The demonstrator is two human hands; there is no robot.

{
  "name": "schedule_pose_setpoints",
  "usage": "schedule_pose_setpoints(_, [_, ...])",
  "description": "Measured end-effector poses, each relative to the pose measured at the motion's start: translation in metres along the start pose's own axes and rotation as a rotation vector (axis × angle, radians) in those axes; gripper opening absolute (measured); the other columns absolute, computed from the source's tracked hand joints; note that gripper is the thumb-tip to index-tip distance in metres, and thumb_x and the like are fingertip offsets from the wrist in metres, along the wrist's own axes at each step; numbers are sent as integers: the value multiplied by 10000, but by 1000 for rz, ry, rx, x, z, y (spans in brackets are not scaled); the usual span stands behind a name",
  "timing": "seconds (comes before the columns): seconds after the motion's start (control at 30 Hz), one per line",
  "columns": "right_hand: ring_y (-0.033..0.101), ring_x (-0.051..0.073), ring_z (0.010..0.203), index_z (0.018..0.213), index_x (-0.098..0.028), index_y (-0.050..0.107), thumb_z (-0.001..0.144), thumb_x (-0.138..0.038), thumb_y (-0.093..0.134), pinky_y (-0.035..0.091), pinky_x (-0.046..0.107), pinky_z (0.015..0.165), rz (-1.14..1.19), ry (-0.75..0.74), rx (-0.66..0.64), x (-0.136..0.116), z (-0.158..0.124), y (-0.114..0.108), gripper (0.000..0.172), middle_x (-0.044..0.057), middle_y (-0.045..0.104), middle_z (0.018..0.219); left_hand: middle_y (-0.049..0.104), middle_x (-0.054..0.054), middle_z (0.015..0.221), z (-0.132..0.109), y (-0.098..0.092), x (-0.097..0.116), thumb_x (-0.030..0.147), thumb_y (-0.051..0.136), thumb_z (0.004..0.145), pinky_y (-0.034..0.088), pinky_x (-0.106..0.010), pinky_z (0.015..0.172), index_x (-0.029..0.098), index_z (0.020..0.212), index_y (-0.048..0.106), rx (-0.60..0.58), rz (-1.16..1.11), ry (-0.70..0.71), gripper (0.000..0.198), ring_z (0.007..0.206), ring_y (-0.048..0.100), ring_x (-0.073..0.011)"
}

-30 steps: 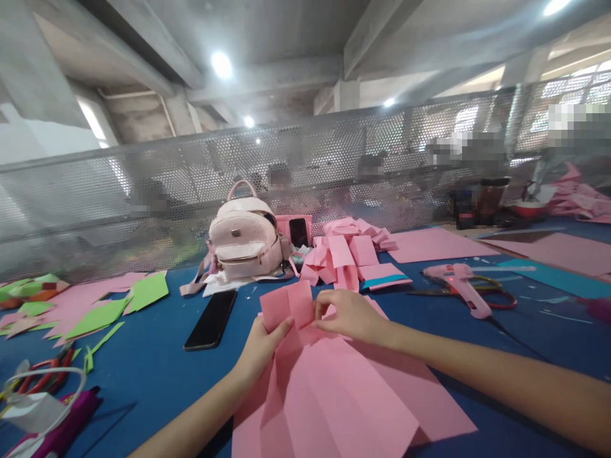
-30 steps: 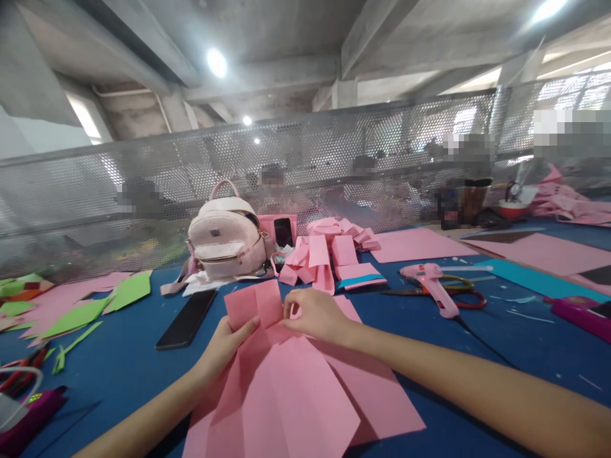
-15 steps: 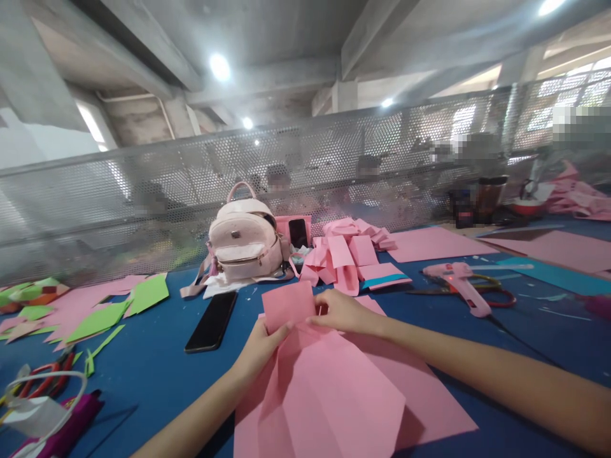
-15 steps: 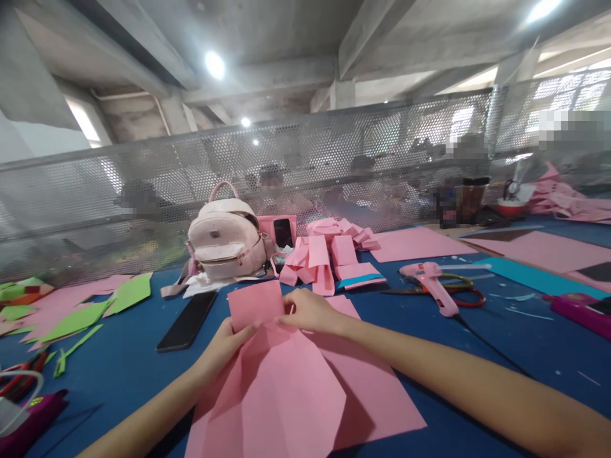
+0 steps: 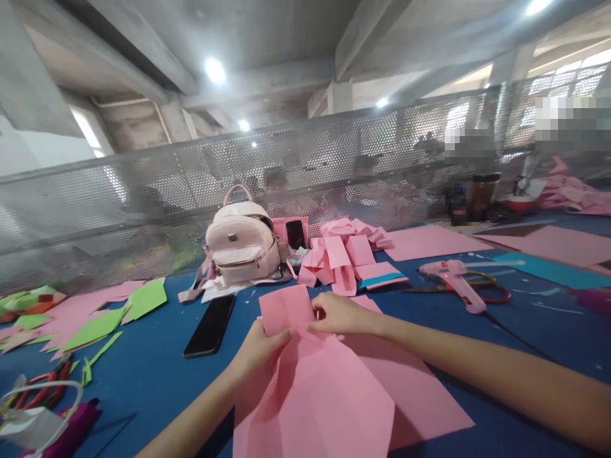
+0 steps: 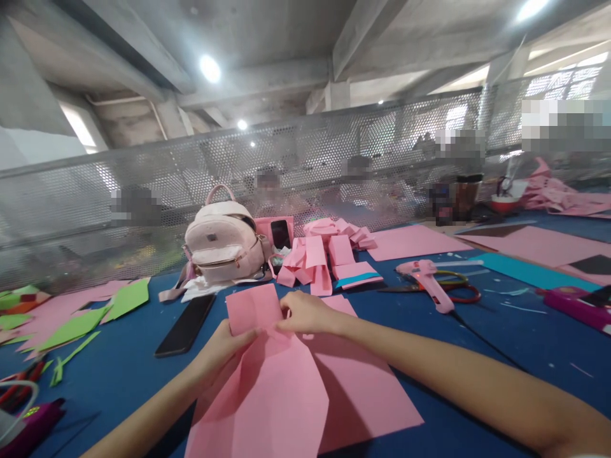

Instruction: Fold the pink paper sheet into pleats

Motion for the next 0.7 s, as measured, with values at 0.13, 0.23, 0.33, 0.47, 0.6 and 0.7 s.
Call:
schedule_pose_setpoints(0.13, [573,126,490,613,-194,473,731,-262,613,332,209,459,35,-10,-26,0,0,1,195,-20,607,567,767,-143,1032,1,-5,3,432,888,613,572,-373,830,124,1041,765,40,57,20,542,995,710,-339])
schedule_pose_setpoints(0.23, [558,125,454,603,-191,488,722,-307,631,361,215,448,65,-12,-57,-1,-1,2,219,-13,612,570,771,-149,1000,4,-11,4,419,909,569,570,-382,816,106,992,772,73,96,19,544,962,716,-345])
schedule_pose_setpoints(0.33, [564,139,444,599,-187,512,691,-345,671,387,228,435,102,-14,-92,-2,1,5,242,-3,616,575,768,-156,1009,6,-13,2,426,914,558,564,-398,819,100,989,770,83,123,18,559,950,716,-350])
schedule_pose_setpoints(0.47, [600,169,507,647,-167,585,646,-348,714,419,232,438,180,-23,-138,-4,7,13,222,7,615,589,758,-144,1065,4,-7,1,480,876,623,558,-391,846,121,1080,748,43,118,24,594,1002,702,-336])
schedule_pose_setpoints(0.6, [601,156,564,855,-157,680,657,-324,694,469,227,465,289,-46,-181,0,12,22,260,11,661,700,770,-110,986,2,-5,1,486,857,651,560,-333,794,135,1085,747,-8,132,-3,569,913,714,-279])
schedule_pose_setpoints(0.7, [585,144,564,914,-160,695,643,-261,687,456,209,458,346,-62,-200,4,13,22,290,-4,651,685,734,-66,688,0,-10,2,429,878,624,508,-264,561,115,861,775,-42,200,-84,407,615,666,-205])
Point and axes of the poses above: each hand's wrist, its own z-axis towards the middle knuckle, its own y-axis out of the palm, x = y × z, the point moved 6 cm from there along z, towards the middle knuckle
